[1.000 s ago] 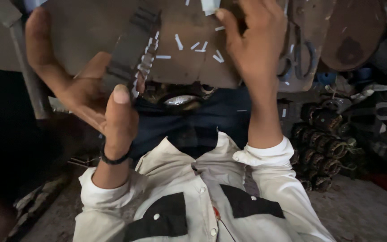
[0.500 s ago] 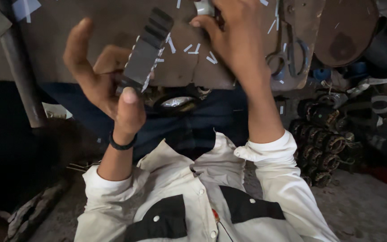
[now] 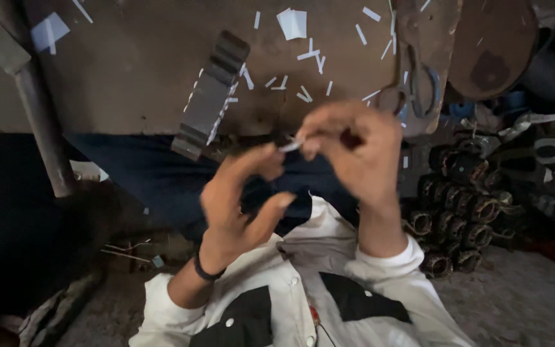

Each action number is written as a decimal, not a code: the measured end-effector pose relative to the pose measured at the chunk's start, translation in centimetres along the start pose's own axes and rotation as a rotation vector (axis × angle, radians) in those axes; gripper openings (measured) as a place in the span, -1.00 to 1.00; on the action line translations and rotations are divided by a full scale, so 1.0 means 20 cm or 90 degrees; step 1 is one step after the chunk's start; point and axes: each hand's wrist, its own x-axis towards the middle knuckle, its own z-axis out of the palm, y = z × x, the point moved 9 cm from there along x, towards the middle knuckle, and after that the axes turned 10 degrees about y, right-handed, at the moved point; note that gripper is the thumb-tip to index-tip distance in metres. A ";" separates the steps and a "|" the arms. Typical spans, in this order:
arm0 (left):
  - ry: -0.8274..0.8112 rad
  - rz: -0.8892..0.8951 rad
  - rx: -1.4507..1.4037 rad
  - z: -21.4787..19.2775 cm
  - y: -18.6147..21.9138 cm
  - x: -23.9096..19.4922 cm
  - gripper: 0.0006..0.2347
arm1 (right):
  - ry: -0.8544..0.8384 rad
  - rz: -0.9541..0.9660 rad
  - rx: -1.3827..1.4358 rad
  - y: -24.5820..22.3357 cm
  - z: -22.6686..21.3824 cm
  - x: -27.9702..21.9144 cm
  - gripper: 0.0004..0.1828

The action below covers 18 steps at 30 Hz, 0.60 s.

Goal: The person inserts white paper strips into the slots of a metal stator core, trimming the strips with shears and folding them by hand before sliding them into the channels.

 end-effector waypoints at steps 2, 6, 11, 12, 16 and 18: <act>0.004 -0.036 -0.011 0.06 -0.04 0.03 -0.78 | 0.032 -0.019 -0.043 0.01 -0.02 -0.09 -0.81; 0.028 -0.033 0.015 0.06 -0.05 0.05 -0.77 | 0.092 0.004 -0.015 0.07 -0.07 -0.17 -0.80; 0.003 -0.069 -0.020 0.06 -0.08 0.03 -0.79 | 0.085 -0.039 -0.078 0.04 -0.03 -0.20 -0.81; 0.009 -0.042 0.004 0.05 -0.07 0.03 -0.81 | 0.079 -0.057 -0.105 0.02 -0.02 -0.19 -0.80; 0.021 0.029 0.074 0.04 -0.05 0.01 -0.82 | 0.072 -0.157 -0.191 -0.05 0.02 -0.18 -0.83; 0.026 0.089 0.090 0.04 -0.02 0.01 -0.82 | 0.091 -0.160 -0.219 -0.05 0.02 -0.18 -0.84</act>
